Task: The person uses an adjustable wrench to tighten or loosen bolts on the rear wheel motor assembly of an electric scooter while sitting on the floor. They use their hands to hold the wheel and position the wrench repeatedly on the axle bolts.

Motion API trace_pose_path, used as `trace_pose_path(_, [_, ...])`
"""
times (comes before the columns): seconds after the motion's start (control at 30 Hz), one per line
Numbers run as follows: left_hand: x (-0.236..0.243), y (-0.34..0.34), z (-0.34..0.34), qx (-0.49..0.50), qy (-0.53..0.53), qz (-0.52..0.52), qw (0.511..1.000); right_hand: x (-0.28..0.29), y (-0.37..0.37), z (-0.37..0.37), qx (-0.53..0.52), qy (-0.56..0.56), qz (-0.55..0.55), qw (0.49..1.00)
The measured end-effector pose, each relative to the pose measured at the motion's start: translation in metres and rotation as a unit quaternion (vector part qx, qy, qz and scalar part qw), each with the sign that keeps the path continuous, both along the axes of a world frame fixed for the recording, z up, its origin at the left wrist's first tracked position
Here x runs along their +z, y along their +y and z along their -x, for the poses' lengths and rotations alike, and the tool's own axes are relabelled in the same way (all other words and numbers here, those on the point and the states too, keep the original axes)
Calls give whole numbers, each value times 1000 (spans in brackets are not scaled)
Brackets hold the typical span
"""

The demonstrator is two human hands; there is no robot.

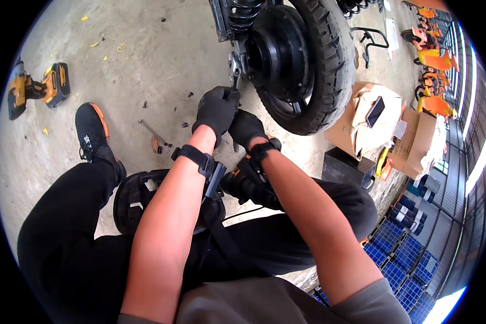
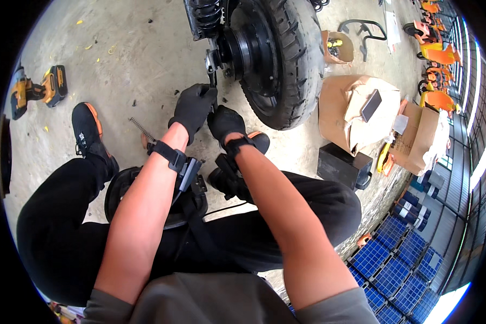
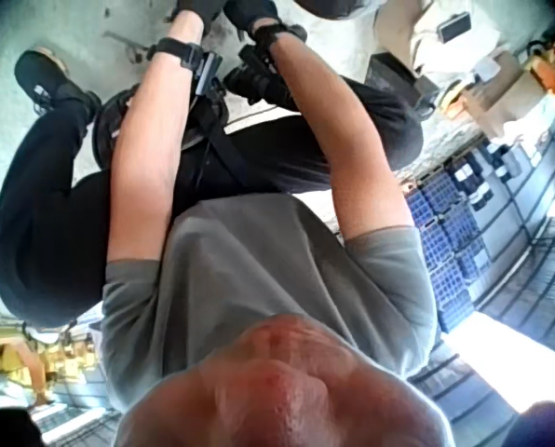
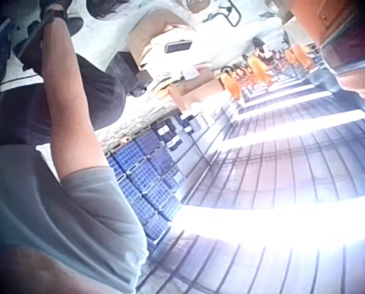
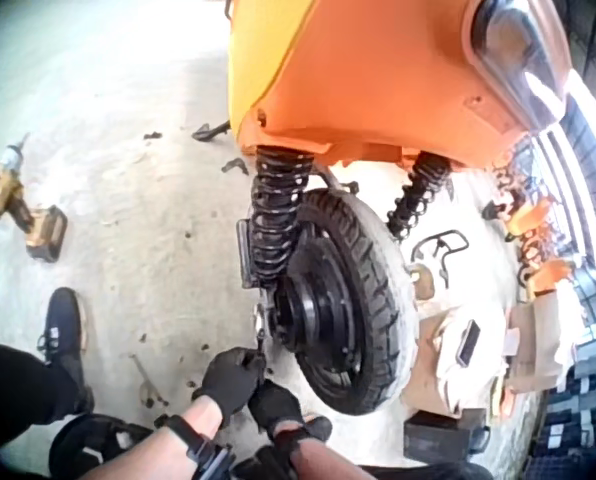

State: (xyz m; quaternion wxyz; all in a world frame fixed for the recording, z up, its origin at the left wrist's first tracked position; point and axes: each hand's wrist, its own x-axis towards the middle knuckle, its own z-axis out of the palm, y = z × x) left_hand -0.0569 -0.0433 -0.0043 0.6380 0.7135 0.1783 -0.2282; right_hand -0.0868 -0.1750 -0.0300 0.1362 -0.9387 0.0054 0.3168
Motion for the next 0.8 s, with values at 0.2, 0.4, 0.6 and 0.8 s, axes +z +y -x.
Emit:
trace_pose_path(0.2, [-24, -1, 7, 14, -68, -26, 997, -44, 1, -1, -32, -62, -34, 997])
trace_pose_path(0.4, [-12, 23, 3, -85, 44, 91, 991, -11, 12, 22, -68, 21, 10, 997])
trace_pose_path(0.6, [-16, 35, 20, -75, 104, 255, 958, 20, -1, 50, 81, 128, 44, 988])
trace_pose_path(0.8, [33, 46, 8, -44, 64, 265, 961, 122, 8, 19, 376, -20, 74, 924])
